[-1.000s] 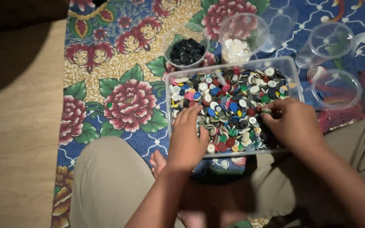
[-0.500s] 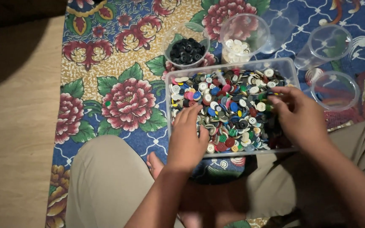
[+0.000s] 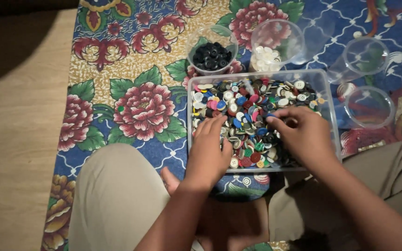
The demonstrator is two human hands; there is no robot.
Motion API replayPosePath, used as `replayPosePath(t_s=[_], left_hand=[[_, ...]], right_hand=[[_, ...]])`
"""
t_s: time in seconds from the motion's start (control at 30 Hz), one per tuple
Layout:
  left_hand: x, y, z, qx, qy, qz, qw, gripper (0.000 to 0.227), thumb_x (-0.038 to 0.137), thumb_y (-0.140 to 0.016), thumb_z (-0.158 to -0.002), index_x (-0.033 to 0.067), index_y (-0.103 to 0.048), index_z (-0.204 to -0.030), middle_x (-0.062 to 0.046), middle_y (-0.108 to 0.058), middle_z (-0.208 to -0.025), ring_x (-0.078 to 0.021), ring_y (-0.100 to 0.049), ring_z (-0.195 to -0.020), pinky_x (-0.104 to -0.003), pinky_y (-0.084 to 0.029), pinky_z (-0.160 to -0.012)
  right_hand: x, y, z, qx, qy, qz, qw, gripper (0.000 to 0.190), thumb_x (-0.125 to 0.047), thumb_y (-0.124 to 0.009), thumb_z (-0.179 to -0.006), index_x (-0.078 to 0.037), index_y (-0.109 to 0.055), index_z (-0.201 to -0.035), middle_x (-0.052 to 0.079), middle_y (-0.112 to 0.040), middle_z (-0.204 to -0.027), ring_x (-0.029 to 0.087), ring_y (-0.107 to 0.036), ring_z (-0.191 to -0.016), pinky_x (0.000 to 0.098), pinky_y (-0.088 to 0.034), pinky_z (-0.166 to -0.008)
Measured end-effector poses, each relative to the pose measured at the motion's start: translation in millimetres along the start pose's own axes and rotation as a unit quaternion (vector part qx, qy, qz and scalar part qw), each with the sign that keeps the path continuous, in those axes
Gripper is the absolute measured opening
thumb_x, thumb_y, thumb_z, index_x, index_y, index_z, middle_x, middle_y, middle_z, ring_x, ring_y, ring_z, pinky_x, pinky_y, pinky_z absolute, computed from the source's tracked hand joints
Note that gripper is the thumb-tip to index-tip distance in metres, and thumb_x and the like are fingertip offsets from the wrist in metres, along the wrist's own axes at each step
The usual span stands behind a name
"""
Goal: Sorting various colored buttons from a large mixed tray into smaller separate containers by color.
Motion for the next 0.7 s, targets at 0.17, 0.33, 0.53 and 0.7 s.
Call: replayPosePath(t_s=[0.17,0.33,0.53,0.7], left_hand=[[3.0,1.1,1.1,0.005,-0.005,-0.003,1.000,0.056,0.009,-0.052,-0.090,0.0032,-0.054,-0.145,-0.021,-0.055,-0.146,-0.0425,-0.045,-0.140,-0.052,-0.035,-0.117],[7.1,1.7,1.0,0.005,-0.009,-0.016,1.000,0.055,0.009,-0.054,-0.089,0.0042,-0.054,-0.145,-0.021,-0.055,-0.145,-0.0419,-0.045,-0.139,-0.051,-0.036,-0.116],[11.5,5.1,-0.9,0.012,-0.006,-0.012,1.000,0.053,0.008,-0.053,-0.090,0.0041,-0.055,-0.143,-0.021,-0.057,-0.144,-0.0417,-0.047,-0.139,-0.051,-0.035,-0.116],[8.3,3.6,0.3,0.072,-0.048,-0.016,0.996,0.050,0.006,-0.060,-0.082,0.0019,-0.058,-0.132,-0.015,-0.062,-0.137,-0.0334,-0.054,-0.131,-0.044,-0.044,-0.109]], right_hand=[[10.8,11.0,26.4,-0.003,-0.140,-0.255,0.957,0.029,-0.036,-0.065,-0.100,-0.018,-0.069,-0.123,0.003,-0.074,-0.100,0.014,-0.070,-0.085,0.0265,-0.057,-0.076],[29.3,13.6,33.9,-0.022,-0.237,-0.537,0.810,0.023,-0.033,-0.045,-0.114,-0.016,-0.058,-0.123,-0.009,-0.062,-0.098,0.004,-0.064,-0.084,0.0109,-0.052,-0.077],[54.1,24.9,2.4,-0.001,-0.159,-0.848,0.506,0.034,-0.048,-0.060,-0.097,-0.020,-0.073,-0.110,-0.006,-0.073,-0.105,0.013,-0.069,-0.095,0.0293,-0.051,-0.084],[50.9,20.3,9.6,-0.023,-0.124,-0.893,0.432,0.037,-0.041,-0.047,-0.108,-0.034,-0.064,-0.140,-0.001,-0.072,-0.105,0.012,-0.065,-0.083,0.0282,-0.052,-0.074]])
Point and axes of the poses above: each hand's wrist, its own z-axis away from the middle knuckle, its own y-axis out of the back of the hand, x = y × z, the point moved 8 cm from there along -z, towards the middle knuckle
